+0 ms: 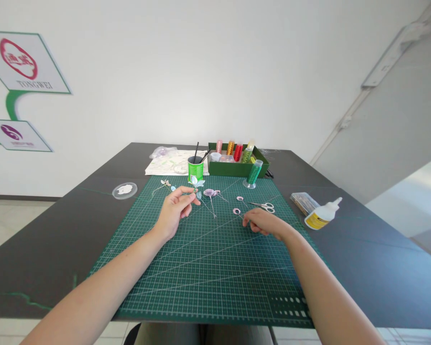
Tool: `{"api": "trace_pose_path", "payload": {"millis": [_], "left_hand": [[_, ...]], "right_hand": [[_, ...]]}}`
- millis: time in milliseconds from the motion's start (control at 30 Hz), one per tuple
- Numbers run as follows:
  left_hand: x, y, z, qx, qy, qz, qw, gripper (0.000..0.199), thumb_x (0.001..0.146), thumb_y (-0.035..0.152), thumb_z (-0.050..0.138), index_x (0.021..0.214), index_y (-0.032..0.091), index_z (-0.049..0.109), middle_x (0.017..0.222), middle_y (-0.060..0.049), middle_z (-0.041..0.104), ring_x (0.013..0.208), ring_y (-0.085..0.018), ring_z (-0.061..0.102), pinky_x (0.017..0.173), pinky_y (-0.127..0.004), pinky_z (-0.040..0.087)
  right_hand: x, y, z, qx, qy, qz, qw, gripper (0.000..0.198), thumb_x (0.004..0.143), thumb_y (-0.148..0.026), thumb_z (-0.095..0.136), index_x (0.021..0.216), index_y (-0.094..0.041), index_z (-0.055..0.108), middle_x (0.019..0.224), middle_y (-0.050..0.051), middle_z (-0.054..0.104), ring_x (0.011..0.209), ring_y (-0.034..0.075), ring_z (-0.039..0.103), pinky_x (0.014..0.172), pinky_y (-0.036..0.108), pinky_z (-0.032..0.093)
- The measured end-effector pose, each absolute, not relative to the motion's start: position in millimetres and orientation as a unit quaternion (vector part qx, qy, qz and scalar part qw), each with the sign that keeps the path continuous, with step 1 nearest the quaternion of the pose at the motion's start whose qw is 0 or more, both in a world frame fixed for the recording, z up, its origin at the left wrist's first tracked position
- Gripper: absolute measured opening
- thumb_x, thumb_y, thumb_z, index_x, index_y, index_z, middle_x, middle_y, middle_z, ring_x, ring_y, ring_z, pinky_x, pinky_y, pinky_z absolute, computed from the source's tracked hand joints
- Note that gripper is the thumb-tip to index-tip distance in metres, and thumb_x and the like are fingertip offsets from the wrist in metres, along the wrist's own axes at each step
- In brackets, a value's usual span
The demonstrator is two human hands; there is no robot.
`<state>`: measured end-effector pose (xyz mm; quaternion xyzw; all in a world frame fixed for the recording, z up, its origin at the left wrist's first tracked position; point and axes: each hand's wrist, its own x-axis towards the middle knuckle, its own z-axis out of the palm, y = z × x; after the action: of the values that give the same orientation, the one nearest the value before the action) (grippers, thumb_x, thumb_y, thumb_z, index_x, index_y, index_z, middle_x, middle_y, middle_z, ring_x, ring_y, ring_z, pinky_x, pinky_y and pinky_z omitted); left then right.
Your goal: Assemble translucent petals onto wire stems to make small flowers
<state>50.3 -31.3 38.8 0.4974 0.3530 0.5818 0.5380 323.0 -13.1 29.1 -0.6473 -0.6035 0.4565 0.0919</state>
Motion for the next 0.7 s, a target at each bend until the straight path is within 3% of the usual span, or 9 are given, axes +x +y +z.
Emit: {"api": "trace_pose_path", "payload": {"millis": [133,233,300,433,500,600,700], "left_hand": [[50.4,-30.8,38.1,0.500,0.349,0.583,0.538,0.020,0.081,0.032,0.073,0.091,0.017,0.065,0.069,-0.001,0.070,0.041,-0.003,0.038,0.040,-0.018,0.019],[50.0,-29.6,37.1,0.502,0.345,0.583,0.538,0.020,0.082,0.033,0.073,0.091,0.017,0.065,0.069,-0.001,0.070,0.040,-0.003,0.038,0.039,-0.018,0.019],[49.7,-28.7,36.5,0.502,0.343,0.583,0.538,0.020,0.081,0.033,0.073,0.092,0.017,0.066,0.069,-0.001,0.070,0.040,-0.003,0.038,0.039,-0.018,0.018],[49.0,-27.5,35.8,0.504,0.345,0.579,0.541,0.020,0.082,0.032,0.073,0.092,0.017,0.066,0.069,-0.001,0.070,0.041,-0.003,0.039,0.039,-0.017,0.018],[48.9,-27.4,35.9,0.504,0.346,0.577,0.542,0.020,0.082,0.032,0.073,0.092,0.017,0.065,0.070,-0.001,0.070,0.041,-0.003,0.039,0.039,-0.017,0.018],[49.2,-27.7,35.8,0.505,0.345,0.575,0.544,0.020,0.082,0.032,0.073,0.092,0.017,0.065,0.069,-0.001,0.070,0.041,-0.003,0.039,0.039,-0.017,0.018],[49.8,-28.0,35.3,0.509,0.345,0.571,0.544,0.020,0.082,0.032,0.072,0.092,0.016,0.065,0.070,-0.001,0.070,0.041,-0.003,0.039,0.039,-0.017,0.019]], "right_hand": [[326.4,-12.8,32.4,-0.625,-0.585,0.503,0.116,0.022,0.084,-0.024,0.041,0.063,-0.021,0.038,0.044,-0.008,0.032,0.037,0.007,0.018,0.040,0.021,0.013],[333.6,-12.1,36.4,-0.588,-0.592,0.531,0.151,0.024,0.083,-0.030,0.045,0.063,-0.021,0.036,0.049,-0.008,0.030,0.041,0.006,0.018,0.042,0.020,0.013],[340.8,-12.2,37.9,-0.532,-0.609,0.571,0.142,0.027,0.082,-0.037,0.051,0.064,-0.020,0.040,0.049,-0.009,0.030,0.042,0.006,0.020,0.042,0.020,0.013],[352.5,-12.1,35.5,-0.426,-0.667,0.611,-0.010,0.038,0.083,-0.051,0.056,0.074,-0.015,0.062,0.043,-0.006,0.042,0.041,0.007,0.025,0.042,0.022,0.017],[353.6,-10.1,32.9,-0.438,-0.698,0.566,-0.022,0.043,0.087,-0.053,0.052,0.076,-0.013,0.066,0.043,-0.005,0.042,0.042,0.008,0.028,0.045,0.023,0.023],[350.4,-4.5,29.3,-0.513,-0.739,0.434,0.049,0.044,0.090,-0.049,0.047,0.065,-0.015,0.063,0.046,-0.004,0.042,0.046,0.010,0.034,0.052,0.025,0.030],[344.1,-0.4,27.1,-0.575,-0.761,0.287,0.090,0.041,0.092,-0.038,0.045,0.060,-0.017,0.058,0.055,0.000,0.051,0.053,0.014,0.045,0.056,0.027,0.032]]}}
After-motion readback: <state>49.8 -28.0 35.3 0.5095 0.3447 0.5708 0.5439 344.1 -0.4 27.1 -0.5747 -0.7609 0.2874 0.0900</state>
